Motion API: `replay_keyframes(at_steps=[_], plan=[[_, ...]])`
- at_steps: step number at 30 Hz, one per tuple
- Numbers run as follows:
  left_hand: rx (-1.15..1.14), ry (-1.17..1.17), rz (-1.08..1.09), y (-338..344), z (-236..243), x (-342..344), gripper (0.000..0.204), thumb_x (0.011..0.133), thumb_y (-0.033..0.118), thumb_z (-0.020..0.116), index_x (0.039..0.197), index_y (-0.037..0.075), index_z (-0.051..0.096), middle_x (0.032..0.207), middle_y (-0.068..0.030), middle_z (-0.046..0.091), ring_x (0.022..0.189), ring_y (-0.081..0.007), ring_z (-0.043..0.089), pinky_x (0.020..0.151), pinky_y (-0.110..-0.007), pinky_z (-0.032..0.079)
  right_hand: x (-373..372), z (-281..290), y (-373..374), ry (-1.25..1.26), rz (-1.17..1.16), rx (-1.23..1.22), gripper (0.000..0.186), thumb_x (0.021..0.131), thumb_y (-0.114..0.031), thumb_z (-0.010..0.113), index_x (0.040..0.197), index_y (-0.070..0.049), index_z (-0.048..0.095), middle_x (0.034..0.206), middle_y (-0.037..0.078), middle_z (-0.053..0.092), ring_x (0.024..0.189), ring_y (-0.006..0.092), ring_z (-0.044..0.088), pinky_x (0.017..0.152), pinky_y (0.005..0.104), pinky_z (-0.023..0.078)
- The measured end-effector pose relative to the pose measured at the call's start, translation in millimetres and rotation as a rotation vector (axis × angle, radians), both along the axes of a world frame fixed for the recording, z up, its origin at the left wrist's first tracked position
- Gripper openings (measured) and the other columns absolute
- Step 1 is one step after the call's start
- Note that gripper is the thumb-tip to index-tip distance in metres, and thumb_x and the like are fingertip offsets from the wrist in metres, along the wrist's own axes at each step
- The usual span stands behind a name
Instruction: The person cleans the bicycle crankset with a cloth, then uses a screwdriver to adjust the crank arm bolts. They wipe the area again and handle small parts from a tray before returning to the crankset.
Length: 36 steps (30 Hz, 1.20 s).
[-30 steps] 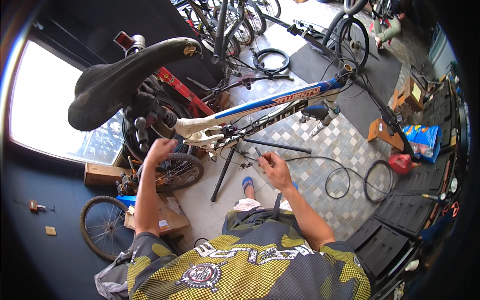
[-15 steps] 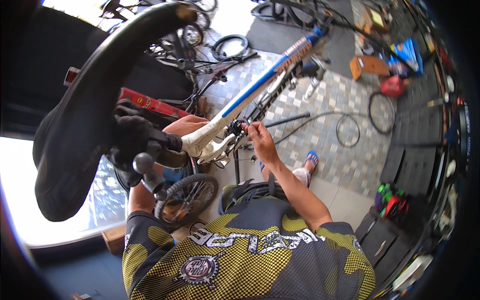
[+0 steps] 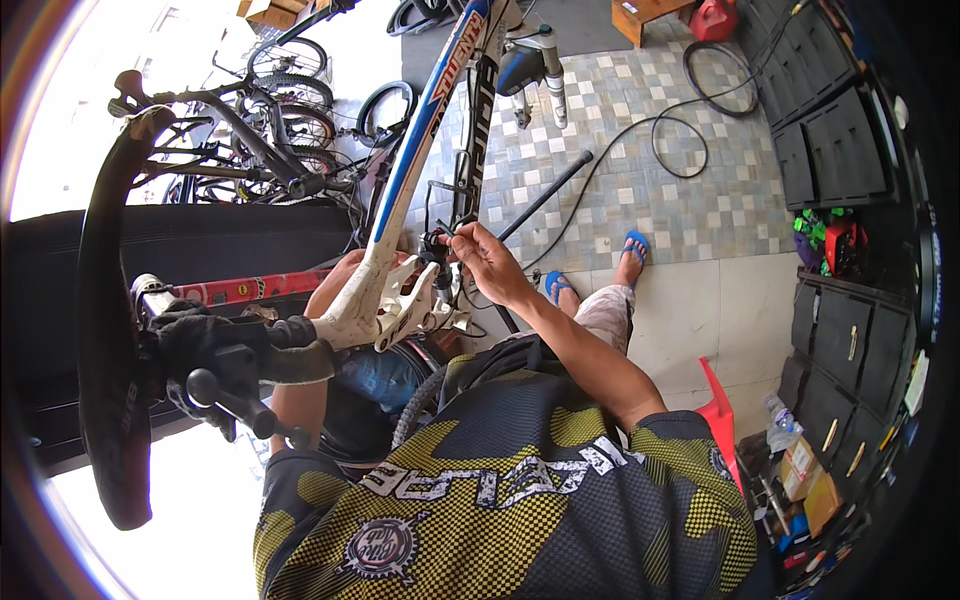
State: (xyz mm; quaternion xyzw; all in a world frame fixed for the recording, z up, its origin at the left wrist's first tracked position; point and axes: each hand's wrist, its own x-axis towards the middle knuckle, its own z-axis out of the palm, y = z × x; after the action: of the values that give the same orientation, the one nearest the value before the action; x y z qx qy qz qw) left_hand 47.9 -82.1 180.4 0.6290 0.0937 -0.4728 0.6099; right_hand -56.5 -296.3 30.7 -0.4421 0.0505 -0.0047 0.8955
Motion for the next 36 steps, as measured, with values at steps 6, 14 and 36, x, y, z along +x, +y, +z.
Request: replay_keyframes(at_steps=[6,14,36], plan=[[-0.036,-0.024,0.045,-6.8,1.8,-13.5,0.041,0.103,0.024,0.069,0.131,-0.003,0.061,0.126,-0.0131,0.068,0.112,-0.0181,0.07,0.1,-0.032,0.058,1.2,-3.3,3.1,0.002,-0.02,-0.001,0.024,0.111,-0.028,0.056,0.114,-0.005,0.059,0.102,0.001,0.068,0.089,0.0091,0.062,0.083,0.0276,0.052],[-0.034,-0.147,-0.113,-6.3,-10.6,-8.5,0.038,0.101,0.03,0.071,0.126,0.001,0.063,0.114,-0.0064,0.067,0.1,-0.0157,0.067,0.092,-0.031,0.056,6.6,-16.7,14.8,-0.097,-0.145,-0.12,0.023,0.11,-0.029,0.059,0.112,-0.006,0.061,0.095,0.002,0.065,0.086,0.0118,0.059,0.075,0.0302,0.05],[-0.087,-0.293,-0.001,7.8,-26.6,-16.6,0.046,0.101,0.035,0.071,0.129,0.0,0.063,0.113,-0.0067,0.068,0.102,-0.0144,0.067,0.089,-0.03,0.056,-14.9,7.2,8.9,-0.069,-0.057,-0.267,0.029,0.11,-0.033,0.058,0.119,-0.006,0.061,0.094,0.005,0.066,0.087,0.0121,0.061,0.08,0.0312,0.05]])
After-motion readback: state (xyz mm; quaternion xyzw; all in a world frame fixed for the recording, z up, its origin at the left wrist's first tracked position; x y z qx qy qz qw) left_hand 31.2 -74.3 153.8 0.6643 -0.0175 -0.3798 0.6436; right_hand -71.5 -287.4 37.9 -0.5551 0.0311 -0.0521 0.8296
